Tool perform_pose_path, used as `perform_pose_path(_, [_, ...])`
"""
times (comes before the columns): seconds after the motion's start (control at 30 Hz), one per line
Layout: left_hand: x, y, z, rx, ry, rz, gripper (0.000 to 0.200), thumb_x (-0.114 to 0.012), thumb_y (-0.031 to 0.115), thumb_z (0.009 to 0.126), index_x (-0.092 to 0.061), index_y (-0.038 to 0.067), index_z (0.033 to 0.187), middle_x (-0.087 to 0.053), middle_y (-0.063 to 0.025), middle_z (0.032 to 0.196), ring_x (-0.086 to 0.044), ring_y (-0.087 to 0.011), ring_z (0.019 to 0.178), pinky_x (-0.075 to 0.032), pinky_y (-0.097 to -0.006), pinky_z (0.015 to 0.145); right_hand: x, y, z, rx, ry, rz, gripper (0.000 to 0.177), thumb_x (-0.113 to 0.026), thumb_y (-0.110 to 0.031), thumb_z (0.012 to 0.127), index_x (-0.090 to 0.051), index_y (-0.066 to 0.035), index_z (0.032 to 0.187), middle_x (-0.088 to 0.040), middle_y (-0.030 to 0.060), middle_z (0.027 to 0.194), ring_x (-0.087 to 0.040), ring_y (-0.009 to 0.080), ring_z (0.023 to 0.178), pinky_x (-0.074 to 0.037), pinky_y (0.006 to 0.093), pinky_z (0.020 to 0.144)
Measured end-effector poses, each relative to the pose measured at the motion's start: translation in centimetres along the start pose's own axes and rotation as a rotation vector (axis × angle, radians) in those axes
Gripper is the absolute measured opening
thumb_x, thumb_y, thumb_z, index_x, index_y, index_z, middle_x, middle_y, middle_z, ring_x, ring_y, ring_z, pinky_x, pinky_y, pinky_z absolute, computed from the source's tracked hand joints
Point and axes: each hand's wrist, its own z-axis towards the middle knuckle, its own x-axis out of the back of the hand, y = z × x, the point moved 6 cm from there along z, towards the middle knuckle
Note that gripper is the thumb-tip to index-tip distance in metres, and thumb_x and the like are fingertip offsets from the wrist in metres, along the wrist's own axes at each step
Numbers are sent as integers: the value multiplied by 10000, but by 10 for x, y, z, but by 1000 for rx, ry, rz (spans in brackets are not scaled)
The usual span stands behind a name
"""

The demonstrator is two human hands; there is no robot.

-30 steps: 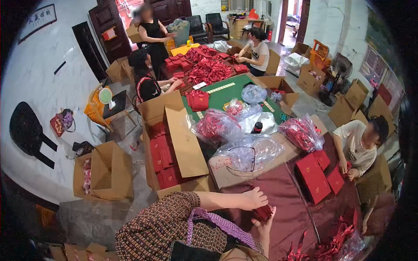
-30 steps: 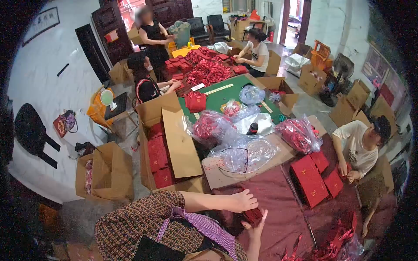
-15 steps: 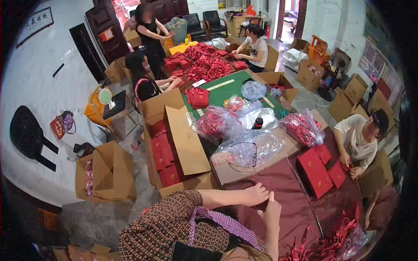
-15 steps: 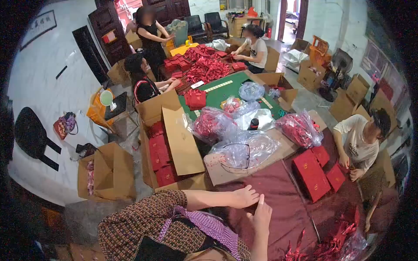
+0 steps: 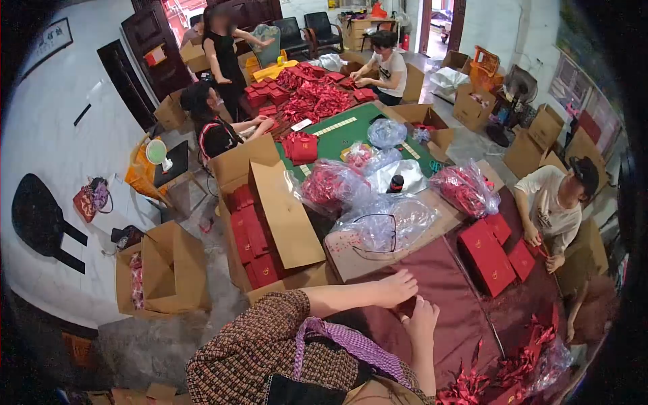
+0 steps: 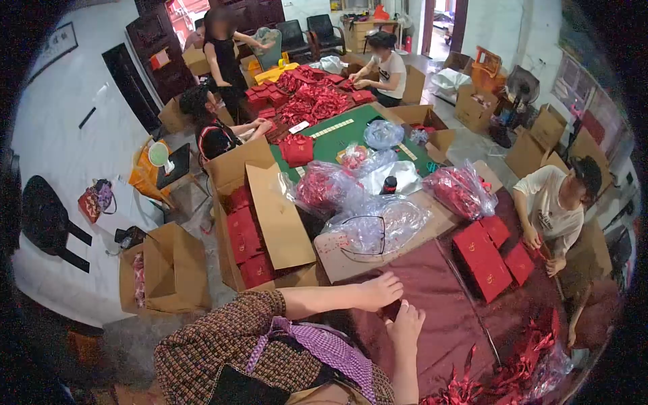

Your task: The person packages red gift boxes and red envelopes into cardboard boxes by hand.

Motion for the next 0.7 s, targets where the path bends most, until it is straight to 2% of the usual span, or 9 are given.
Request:
perform_pose_path(0.07, [8,-10,-5,37,-15,31,785,-750,298,578,-452,-36,1223,-409,-208,1339,-334,-366,1284,-266,-535,1036,-1,2,1,-13,27,15,673,-790,-229,604,-479,-9,1159,-598,140,948,-567,294,930,-363,414,919])
perform_pose_path(0.17, [22,-29,-20,170,18,-87,1044,-794,403,573,-279,2,1388,-232,-213,1460,-226,-383,1346,-226,-541,1069,5,0,2,-37,84,51,619,-795,-222,584,-509,-38,1101,-598,132,904,-567,310,892,-421,417,837])
perform_pose_path(0.27, [22,-54,-36,391,92,-240,1143,-800,418,590,-147,3,1430,-184,-228,1473,-212,-406,1347,-212,-519,1078,11,-1,5,-126,-42,91,574,-790,-230,614,-512,-37,1078,-595,145,949,-568,317,913,-428,426,821])
perform_pose_path(0.33, [11,-71,-46,496,213,-388,1154,-806,395,574,-145,-11,1428,-216,-257,1452,-213,-412,1344,-221,-475,1088,12,3,7,-148,-30,86,569,-791,-223,615,-514,-31,1073,-595,148,948,-573,326,895,-442,425,794])
perform_pose_path(0.4, [-10,-84,-55,573,200,-476,1154,-788,417,623,-91,-18,1433,-226,-259,1447,-245,-390,1340,-230,-431,1092,14,3,7,-151,-28,98,574,-791,-227,612,-515,-27,1075,-600,159,957,-577,341,902,-450,428,802])
perform_pose_path(0.5, [-45,-94,-63,646,249,-963,1071,-721,463,734,-75,-32,1431,-306,-224,1419,-312,-330,1322,-265,-375,1076,12,5,6,-143,-13,134,582,-783,-219,612,-513,-23,1089,-602,178,982,-580,363,912,-461,431,806])
perform_pose_path(0.6, [-47,-82,-50,489,340,-1144,977,-691,395,796,-85,-22,1439,-345,-175,1397,-351,-263,1289,-296,-344,1051,4,11,9,-109,-41,182,582,-768,-194,610,-509,-28,1104,-593,195,1013,-576,373,925,-467,432,801])
perform_pose_path(0.67, [-34,-57,-43,444,256,-1141,874,-670,310,834,-132,-29,1434,-369,-147,1361,-382,-193,1222,-330,-309,1016,-5,17,11,-95,-82,205,581,-761,-182,607,-508,-31,1107,-587,204,1030,-574,377,934,-470,433,800])
perform_pose_path(0.7, [-31,-47,-41,458,196,-1069,869,-680,290,829,-143,-29,1433,-374,-146,1351,-390,-184,1203,-340,-304,1005,2,13,13,18,63,206,569,-769,-183,602,-515,-29,1087,-591,186,963,-578,366,887,-472,436,778])
